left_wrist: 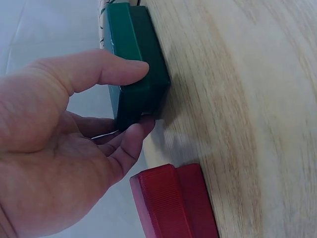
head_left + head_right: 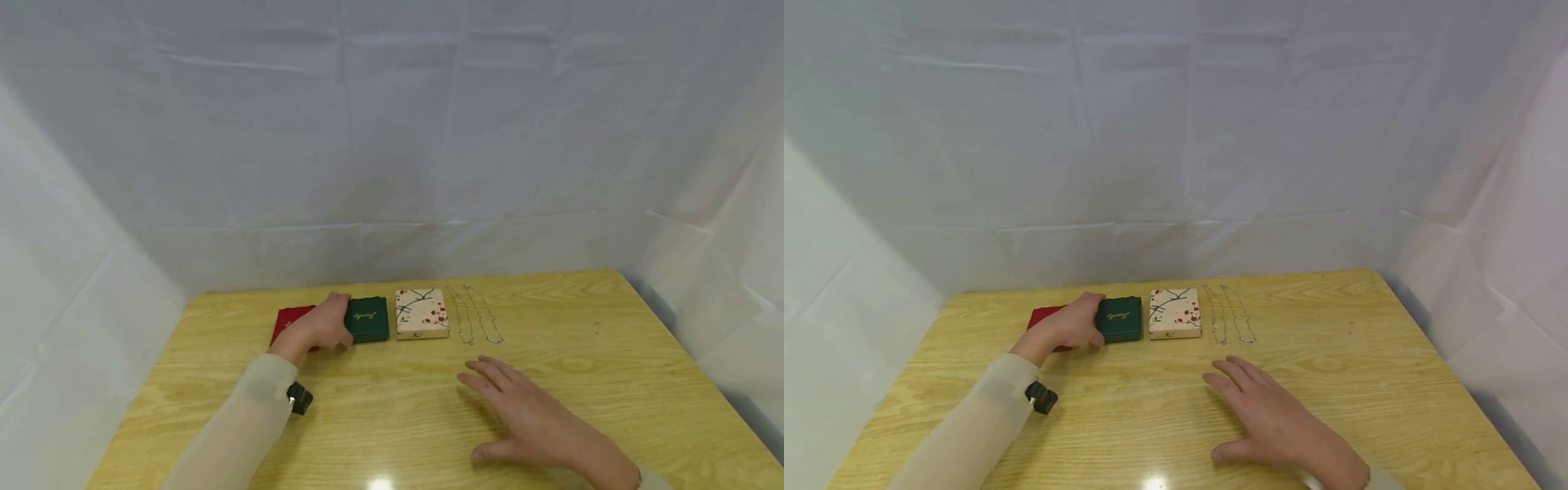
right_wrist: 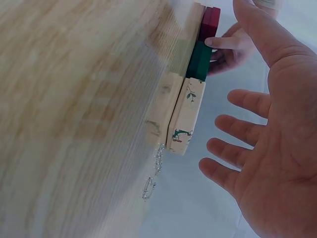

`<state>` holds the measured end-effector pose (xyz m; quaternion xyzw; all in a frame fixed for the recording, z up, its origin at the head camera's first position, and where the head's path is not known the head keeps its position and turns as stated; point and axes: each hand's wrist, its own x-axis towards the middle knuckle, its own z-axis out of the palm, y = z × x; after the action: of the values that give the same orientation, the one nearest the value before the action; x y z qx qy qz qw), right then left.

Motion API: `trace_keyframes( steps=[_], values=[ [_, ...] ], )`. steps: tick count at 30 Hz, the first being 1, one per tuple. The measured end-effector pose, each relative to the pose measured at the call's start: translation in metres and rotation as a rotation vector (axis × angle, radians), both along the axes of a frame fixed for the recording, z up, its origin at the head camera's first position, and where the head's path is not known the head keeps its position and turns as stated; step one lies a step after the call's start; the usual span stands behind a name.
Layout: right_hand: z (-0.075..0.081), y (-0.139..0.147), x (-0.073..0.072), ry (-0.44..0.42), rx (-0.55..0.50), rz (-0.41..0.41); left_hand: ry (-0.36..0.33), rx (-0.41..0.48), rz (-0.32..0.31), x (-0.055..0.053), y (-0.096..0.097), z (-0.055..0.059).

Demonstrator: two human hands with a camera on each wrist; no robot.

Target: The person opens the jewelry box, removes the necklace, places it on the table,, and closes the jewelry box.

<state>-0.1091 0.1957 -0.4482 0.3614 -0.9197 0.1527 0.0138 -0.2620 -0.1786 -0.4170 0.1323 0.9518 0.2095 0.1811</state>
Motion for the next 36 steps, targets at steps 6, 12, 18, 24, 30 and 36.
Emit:
trace_keyframes(
  steps=[6,12,18,24,30,36],
  values=[
    [0.0,-0.001,0.001,0.003,0.001,0.0,-0.004,0.009,0.005,0.002,0.001,0.0],
    [0.001,-0.002,0.0,-0.022,-0.003,-0.002,0.026,0.027,-0.002,0.003,-0.002,0.004],
    [0.001,-0.001,0.0,-0.039,-0.007,-0.002,0.073,0.042,-0.002,0.007,-0.009,0.011],
    [0.003,-0.001,0.0,-0.038,-0.011,0.003,0.102,0.069,0.0,0.012,-0.017,0.018],
    [0.002,-0.001,0.0,-0.043,-0.008,0.005,0.149,0.059,-0.004,0.015,-0.03,0.019],
    [0.0,0.0,-0.001,-0.04,-0.007,0.008,0.187,0.031,-0.004,0.017,-0.043,0.019]
  ],
)
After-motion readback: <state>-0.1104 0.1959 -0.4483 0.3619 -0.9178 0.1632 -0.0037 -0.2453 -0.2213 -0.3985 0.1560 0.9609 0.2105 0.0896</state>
